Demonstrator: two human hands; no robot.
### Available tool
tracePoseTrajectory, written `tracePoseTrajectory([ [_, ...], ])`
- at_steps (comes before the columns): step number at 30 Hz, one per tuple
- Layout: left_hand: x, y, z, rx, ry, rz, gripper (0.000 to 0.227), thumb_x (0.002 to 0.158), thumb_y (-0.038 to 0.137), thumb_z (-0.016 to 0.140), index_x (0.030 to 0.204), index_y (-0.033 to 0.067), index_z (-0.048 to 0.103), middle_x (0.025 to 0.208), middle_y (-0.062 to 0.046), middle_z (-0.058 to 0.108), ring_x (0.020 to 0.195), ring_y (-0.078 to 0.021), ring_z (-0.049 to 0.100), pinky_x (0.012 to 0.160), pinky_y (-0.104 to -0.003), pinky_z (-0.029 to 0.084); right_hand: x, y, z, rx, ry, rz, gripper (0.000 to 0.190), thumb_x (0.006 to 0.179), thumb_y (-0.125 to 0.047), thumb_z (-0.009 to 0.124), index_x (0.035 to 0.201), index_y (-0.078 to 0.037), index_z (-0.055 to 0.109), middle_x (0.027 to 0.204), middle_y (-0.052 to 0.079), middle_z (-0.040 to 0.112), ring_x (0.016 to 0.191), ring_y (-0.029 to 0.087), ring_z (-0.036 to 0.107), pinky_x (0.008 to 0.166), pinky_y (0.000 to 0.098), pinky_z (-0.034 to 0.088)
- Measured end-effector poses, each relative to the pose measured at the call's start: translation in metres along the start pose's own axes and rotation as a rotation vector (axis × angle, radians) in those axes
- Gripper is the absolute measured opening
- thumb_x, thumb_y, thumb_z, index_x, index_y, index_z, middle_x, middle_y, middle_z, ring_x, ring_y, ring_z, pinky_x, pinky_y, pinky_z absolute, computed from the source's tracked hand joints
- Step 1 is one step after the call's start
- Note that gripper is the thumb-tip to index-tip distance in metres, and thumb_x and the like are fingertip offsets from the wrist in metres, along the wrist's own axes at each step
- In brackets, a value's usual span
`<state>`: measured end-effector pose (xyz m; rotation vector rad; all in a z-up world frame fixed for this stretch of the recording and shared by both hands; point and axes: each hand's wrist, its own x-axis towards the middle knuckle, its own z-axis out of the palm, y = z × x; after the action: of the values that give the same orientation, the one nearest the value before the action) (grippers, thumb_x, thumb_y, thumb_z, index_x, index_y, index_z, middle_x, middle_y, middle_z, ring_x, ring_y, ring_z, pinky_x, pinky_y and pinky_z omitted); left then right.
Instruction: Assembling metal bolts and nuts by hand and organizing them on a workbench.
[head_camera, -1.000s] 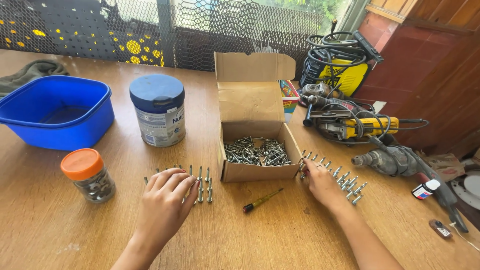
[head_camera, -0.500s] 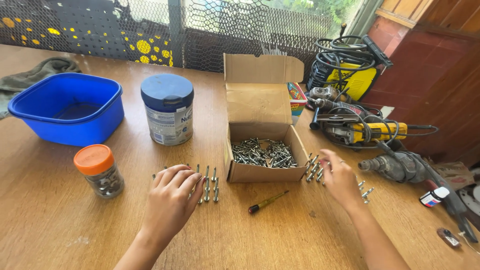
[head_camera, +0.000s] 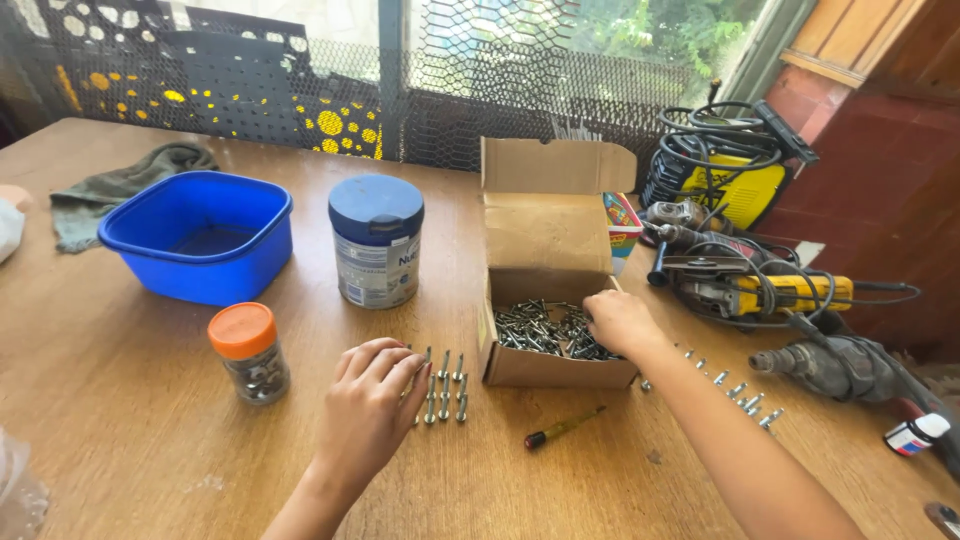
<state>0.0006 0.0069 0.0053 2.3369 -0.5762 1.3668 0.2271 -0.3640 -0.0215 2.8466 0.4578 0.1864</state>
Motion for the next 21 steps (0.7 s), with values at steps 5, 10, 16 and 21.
tracePoseTrajectory([
  [5,-0.001,0.001,-0.001,0.016,-0.009,0.009,0.010,0.094,0.017,0.073,0.096,0.0080,0.073,0.096,-0.004,0.073,0.101,-0.0253,0.065,0.090,-0.041,0.050,0.006,-0.011,0.008,-0.178,-0.044,0.022,0.014,0.077,-0.025,0.073,0.085,-0.014,0.071,0.088,0.008,0.073,0.086,0.032,0.073,0.067,0.0446,0.059],
  [10,0.001,0.002,-0.001,0.027,0.003,0.024,0.010,0.093,0.018,0.072,0.096,0.0089,0.074,0.097,-0.004,0.074,0.102,-0.0260,0.065,0.090,-0.040,0.050,-0.003,-0.003,0.007,-0.188,-0.010,-0.006,0.008,0.077,-0.022,0.070,0.082,-0.015,0.068,0.083,0.008,0.072,0.082,0.033,0.073,0.064,0.0463,0.057],
  [16,-0.002,0.002,0.002,-0.003,-0.003,0.027,0.011,0.093,0.019,0.072,0.094,0.0080,0.073,0.098,-0.006,0.073,0.102,-0.0279,0.064,0.090,-0.042,0.049,-0.061,-0.017,-0.065,0.656,0.103,0.177,0.017,0.086,-0.017,0.071,0.100,-0.018,0.081,0.093,-0.002,0.083,0.084,0.011,0.076,0.083,0.0271,0.060],
  [21,-0.005,0.004,0.008,0.012,-0.017,0.039,0.011,0.092,0.019,0.072,0.094,0.0085,0.072,0.098,-0.005,0.073,0.102,-0.0268,0.064,0.089,-0.042,0.049,-0.092,0.001,-0.067,1.310,0.123,0.181,0.022,0.093,-0.009,0.072,0.114,-0.004,0.077,0.100,0.008,0.081,0.082,0.012,0.066,0.071,0.0243,0.052],
])
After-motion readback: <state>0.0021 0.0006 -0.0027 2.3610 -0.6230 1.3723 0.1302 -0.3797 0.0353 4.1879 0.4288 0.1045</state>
